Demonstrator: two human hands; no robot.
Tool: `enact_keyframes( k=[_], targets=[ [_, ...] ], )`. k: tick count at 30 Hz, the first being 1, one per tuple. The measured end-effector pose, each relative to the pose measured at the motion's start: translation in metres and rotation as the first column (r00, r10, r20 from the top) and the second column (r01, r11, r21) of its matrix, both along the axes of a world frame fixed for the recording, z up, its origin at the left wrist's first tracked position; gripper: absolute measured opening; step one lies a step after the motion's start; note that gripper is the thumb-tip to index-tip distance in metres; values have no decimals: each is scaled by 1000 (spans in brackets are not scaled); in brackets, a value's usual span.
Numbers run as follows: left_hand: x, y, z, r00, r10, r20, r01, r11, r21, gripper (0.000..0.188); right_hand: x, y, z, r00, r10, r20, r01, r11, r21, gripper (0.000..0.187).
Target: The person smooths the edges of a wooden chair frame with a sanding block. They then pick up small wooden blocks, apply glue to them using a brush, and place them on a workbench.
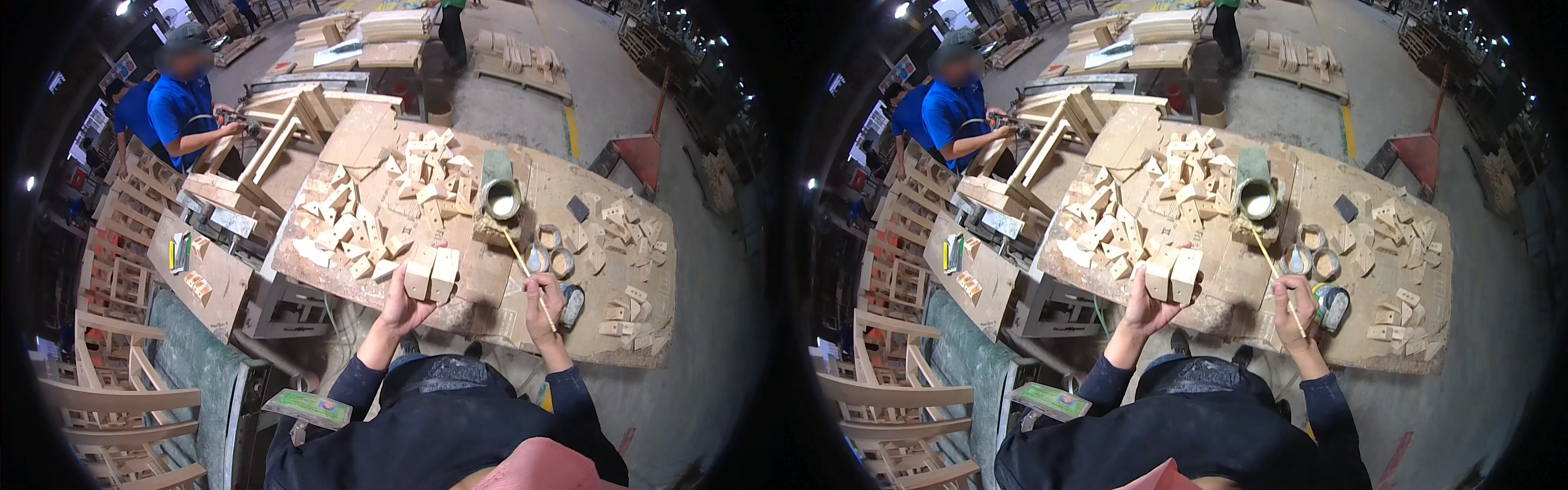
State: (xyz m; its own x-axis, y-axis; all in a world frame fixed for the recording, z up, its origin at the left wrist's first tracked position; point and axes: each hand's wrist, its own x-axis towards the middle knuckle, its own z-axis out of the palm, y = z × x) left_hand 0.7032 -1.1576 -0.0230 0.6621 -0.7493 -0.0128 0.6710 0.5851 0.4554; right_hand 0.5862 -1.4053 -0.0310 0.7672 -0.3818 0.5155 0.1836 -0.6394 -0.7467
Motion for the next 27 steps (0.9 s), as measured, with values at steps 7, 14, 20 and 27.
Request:
enact_keyframes(
  k=[7, 14, 20, 27],
  targets=[
    [-1, -5, 9, 1000, 7, -21, -7, 1000, -16, 69, 35, -21, 40, 998, 46, 31, -55, 867, 495, 20],
    [-6, 3, 16, 998, 61, -34, -64, 995, -81, 69, 47, -45, 35, 996, 91, -12, -70, 835, 545, 25],
    [-9, 13, -2, 982, 164, -93, -155, 983, 99, 73, 73, -72, 29, 1000, -22, 20, 9, 870, 493, 18],
    [-12, 24, -21, 979, 171, -108, -161, 982, 97, 74, 95, -64, 36, 987, -82, -137, 119, 950, 290, 21]
  ],
)
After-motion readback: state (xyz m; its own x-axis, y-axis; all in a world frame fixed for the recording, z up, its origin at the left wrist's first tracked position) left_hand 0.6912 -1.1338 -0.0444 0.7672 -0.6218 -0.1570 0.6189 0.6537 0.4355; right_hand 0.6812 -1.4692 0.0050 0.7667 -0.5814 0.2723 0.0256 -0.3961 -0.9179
